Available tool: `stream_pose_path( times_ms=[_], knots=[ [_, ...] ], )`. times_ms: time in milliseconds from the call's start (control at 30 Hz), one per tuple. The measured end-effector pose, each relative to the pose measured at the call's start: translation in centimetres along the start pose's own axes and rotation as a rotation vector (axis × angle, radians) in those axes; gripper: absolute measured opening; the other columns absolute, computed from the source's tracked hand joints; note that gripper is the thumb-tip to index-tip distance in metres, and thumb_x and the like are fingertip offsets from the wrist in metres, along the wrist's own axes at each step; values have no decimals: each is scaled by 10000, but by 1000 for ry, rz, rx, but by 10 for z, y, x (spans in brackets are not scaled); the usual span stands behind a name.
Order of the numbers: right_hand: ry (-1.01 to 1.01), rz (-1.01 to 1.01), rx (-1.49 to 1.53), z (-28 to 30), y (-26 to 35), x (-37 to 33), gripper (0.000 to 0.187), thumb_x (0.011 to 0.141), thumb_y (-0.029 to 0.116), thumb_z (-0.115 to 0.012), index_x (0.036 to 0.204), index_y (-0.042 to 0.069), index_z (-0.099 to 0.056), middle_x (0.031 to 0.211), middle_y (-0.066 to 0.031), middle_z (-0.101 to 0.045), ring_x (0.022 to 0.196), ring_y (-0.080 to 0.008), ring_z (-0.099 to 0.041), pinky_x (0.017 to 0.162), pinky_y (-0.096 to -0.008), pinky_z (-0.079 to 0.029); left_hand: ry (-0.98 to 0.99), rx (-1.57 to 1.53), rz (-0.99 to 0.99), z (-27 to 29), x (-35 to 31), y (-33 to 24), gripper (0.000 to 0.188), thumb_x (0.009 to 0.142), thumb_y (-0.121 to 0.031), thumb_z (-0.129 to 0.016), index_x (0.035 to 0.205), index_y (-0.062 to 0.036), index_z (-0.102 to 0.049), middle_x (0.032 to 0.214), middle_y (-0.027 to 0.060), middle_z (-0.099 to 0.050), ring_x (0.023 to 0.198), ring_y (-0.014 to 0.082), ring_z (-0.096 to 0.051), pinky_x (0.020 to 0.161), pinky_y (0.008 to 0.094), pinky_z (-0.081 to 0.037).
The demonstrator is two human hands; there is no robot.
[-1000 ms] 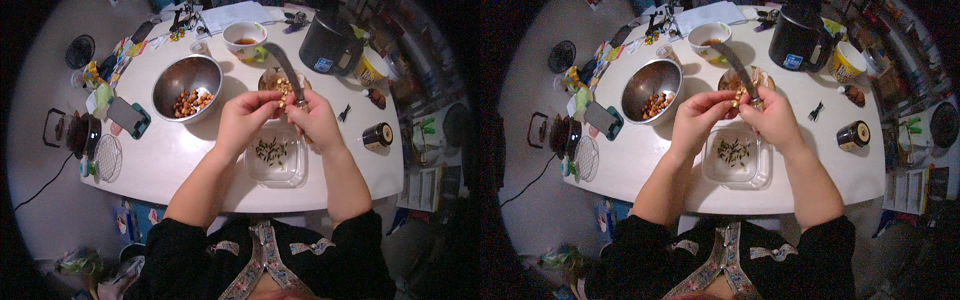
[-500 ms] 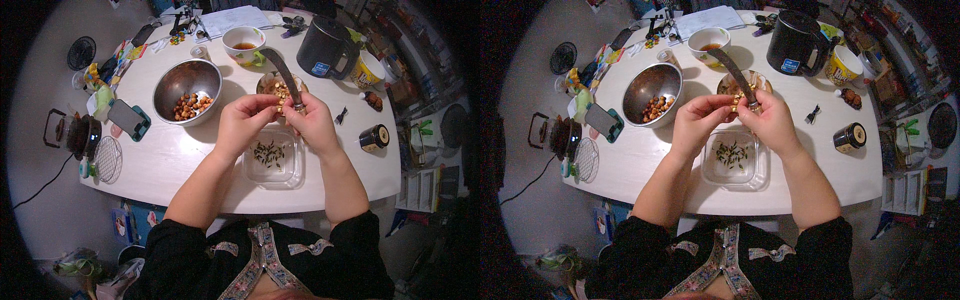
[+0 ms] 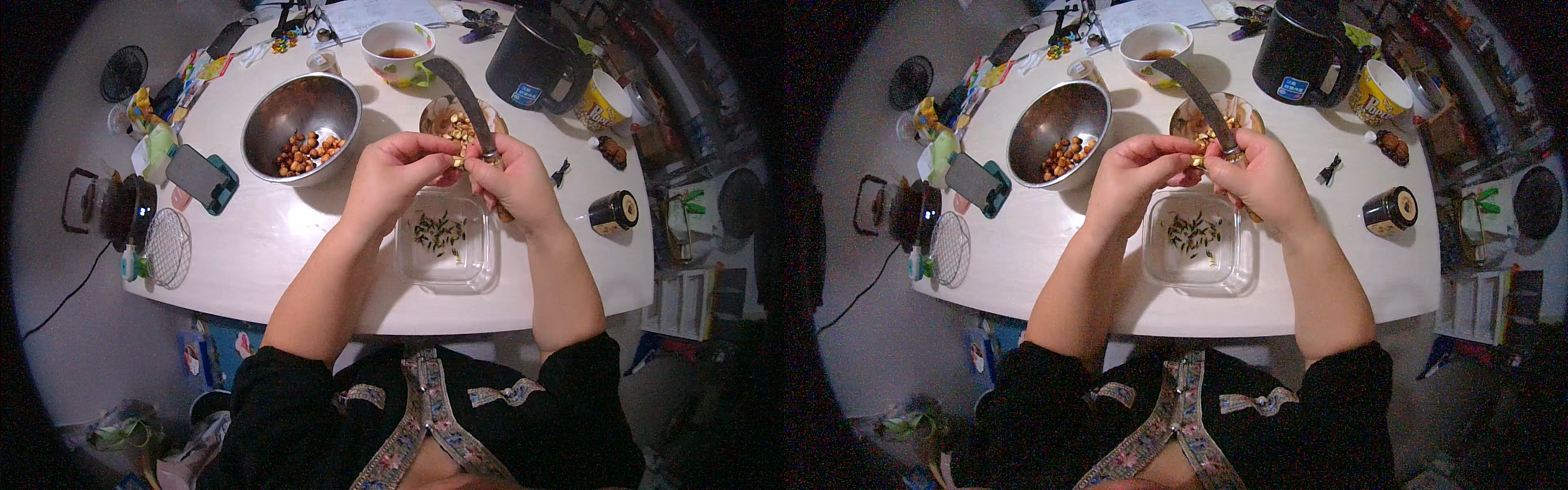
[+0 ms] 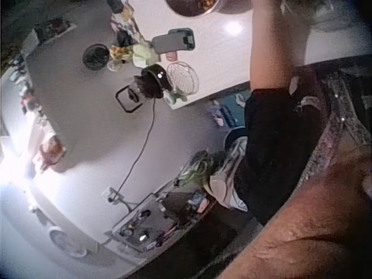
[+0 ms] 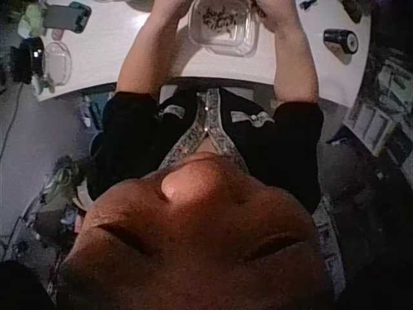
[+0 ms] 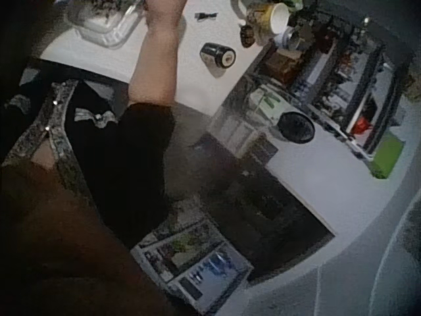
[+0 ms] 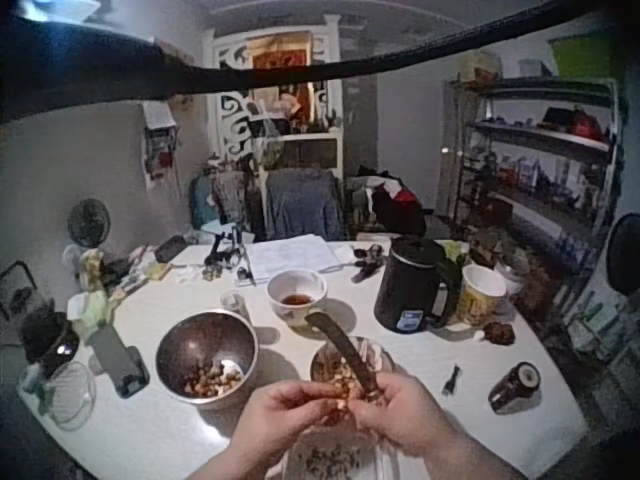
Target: The person sits at a table and uses a small knife to peel the skins off roasted nuts. They pick up nuts from a metal bowl, scrape the skins off with the knife, and place the peeled nuts into a small glass bowl while discarding the skins into a plastic container.
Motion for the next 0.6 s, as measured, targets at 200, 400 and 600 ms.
stream_pose_path(
  times_ms=[200, 400, 600],
  knots=[
    [25, -32, -3, 0, -2, 2, 115, 895, 151, -672, 939, 62, -614, 656, 23, -579, 469, -25, -467, 425, -180, -366, 16, 20, 29, 1, 0, 0, 191, 882, -42, -672, 1047, 53, -668, 945, 119, -705, 823, 184, -688, 763, 298, -566],
    [41, -38, -21, 0, -3, 2, 108, 883, 135, -684, 918, 70, -606, 653, 28, -576, 466, -20, -465, 415, -177, -356, 20, 39, 6, 4, 1, -1, 214, 873, -37, -677, 1067, 54, -676, 942, 115, -708, 797, 164, -676, 755, 281, -558],
    [4, -16, -10, -2, -2, 0, 125, 860, 112, -700, 920, 70, -599, 664, 43, -570, 483, -13, -467, 420, -174, -349, 6, 140, -32, 0, -2, -6, 201, 857, -27, -687, 1042, 53, -693, 928, 109, -714, 788, 150, -669, 750, 268, -552]
  ],
)
Point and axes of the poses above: each hand's wrist, its own x-axis towards the middle knuckle, its own z-axis out of the back of the hand, y = z × x, the point moved 6 cm from there along x, towards the middle knuckle
